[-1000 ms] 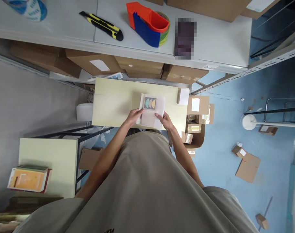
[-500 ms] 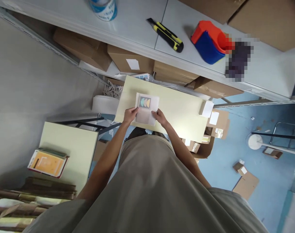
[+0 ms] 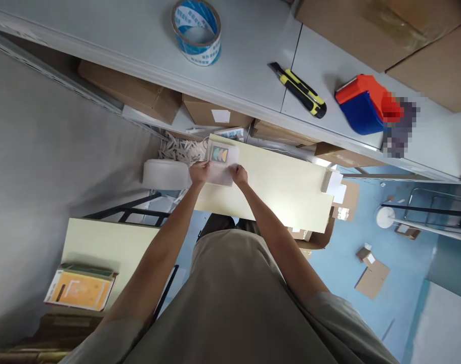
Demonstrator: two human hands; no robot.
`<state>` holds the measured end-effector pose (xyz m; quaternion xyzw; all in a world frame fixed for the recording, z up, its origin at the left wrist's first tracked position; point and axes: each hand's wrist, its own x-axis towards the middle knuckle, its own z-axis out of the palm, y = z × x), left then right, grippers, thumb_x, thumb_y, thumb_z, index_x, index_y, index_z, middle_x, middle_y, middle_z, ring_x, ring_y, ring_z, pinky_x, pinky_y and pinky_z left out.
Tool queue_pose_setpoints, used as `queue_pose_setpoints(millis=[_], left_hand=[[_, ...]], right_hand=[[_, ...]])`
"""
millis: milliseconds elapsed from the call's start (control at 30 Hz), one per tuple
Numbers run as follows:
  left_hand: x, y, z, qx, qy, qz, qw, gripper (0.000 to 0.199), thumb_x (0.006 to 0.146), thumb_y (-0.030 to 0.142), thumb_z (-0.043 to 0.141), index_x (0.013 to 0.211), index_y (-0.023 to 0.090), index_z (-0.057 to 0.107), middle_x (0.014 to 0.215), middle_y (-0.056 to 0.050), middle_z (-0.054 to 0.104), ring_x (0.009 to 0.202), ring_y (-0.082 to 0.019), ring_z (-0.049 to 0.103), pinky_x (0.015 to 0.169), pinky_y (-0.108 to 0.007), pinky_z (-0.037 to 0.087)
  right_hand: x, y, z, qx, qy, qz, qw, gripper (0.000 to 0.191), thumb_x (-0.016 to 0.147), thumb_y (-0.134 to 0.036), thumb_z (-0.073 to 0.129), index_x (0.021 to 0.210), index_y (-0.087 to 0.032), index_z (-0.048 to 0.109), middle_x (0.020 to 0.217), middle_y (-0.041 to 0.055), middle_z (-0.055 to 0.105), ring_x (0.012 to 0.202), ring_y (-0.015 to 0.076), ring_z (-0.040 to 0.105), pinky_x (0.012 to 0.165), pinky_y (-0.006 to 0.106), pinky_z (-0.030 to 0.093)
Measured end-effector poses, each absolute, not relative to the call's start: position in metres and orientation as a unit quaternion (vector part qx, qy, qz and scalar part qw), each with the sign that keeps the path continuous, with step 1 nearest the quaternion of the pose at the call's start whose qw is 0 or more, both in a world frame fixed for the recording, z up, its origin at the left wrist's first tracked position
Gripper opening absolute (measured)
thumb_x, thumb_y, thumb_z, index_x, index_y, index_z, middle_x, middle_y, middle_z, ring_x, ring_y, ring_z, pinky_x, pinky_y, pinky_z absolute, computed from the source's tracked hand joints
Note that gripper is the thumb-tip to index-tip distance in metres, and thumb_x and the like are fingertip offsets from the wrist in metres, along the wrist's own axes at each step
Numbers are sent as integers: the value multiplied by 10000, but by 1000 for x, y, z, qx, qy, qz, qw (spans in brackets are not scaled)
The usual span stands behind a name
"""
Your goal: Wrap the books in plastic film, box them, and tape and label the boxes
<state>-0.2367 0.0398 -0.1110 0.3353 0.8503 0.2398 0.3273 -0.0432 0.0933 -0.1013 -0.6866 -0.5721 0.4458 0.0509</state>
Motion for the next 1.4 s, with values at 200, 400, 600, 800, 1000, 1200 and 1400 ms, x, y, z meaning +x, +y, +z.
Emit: queue_pose_setpoints(millis=[200,400,600,800,1000,1200,1400], left_hand=[[-228,53,-119,288,865,234,338,361,956,409,668,1179,191,851,1126,-128,834,1037,-273,763,949,-329,535],[-222,43,-114,293,854,274,332,289,929,318,704,1138,168,837,1116,-141,826,1065,-293,760,992,-377,546],[-209,-10,-80,283,836,371,288,329,945,230,652,1244,166,771,1262,-144,793,1144,-260,753,1025,-361,582],[-160,-115,-29,192,834,437,277,324,987,354,643,1222,175,777,1135,-133,825,1058,-264,786,1002,-396,621],[-95,-219,-7,94,839,475,249,328,959,441,666,1124,196,808,1201,-143,811,1082,-292,787,986,-433,639],[-72,-286,11,24,839,493,229,317,930,464,685,1085,228,827,1185,-120,824,1142,-314,778,1025,-441,621],[-78,-329,16,-10,800,572,181,437,924,515,679,1169,179,817,1241,-135,812,1189,-346,763,1101,-493,580]], right_hand=[[-46,94,-117,-726,-540,415,100,172,922,-358,735,899,-214,643,1041,117,737,991,248,685,943,363,530],[-28,88,-108,-717,-528,440,115,149,932,-218,637,1067,-203,697,1055,100,785,946,220,732,914,359,564],[4,58,-77,-645,-545,502,185,271,943,-372,641,1137,-190,697,1088,112,788,934,210,740,899,370,602],[29,11,-58,-552,-529,602,229,382,869,-518,699,1083,-202,712,942,61,767,869,203,718,894,403,624],[26,-59,-47,-504,-472,697,192,374,792,-530,758,972,-206,708,868,33,754,800,189,730,857,391,638],[17,-126,-27,-446,-506,732,92,316,795,-512,754,915,-226,700,835,44,766,789,211,734,826,387,649],[2,-170,-5,-371,-561,738,57,386,802,-554,735,980,-213,706,912,71,767,831,221,746,833,375,635]])
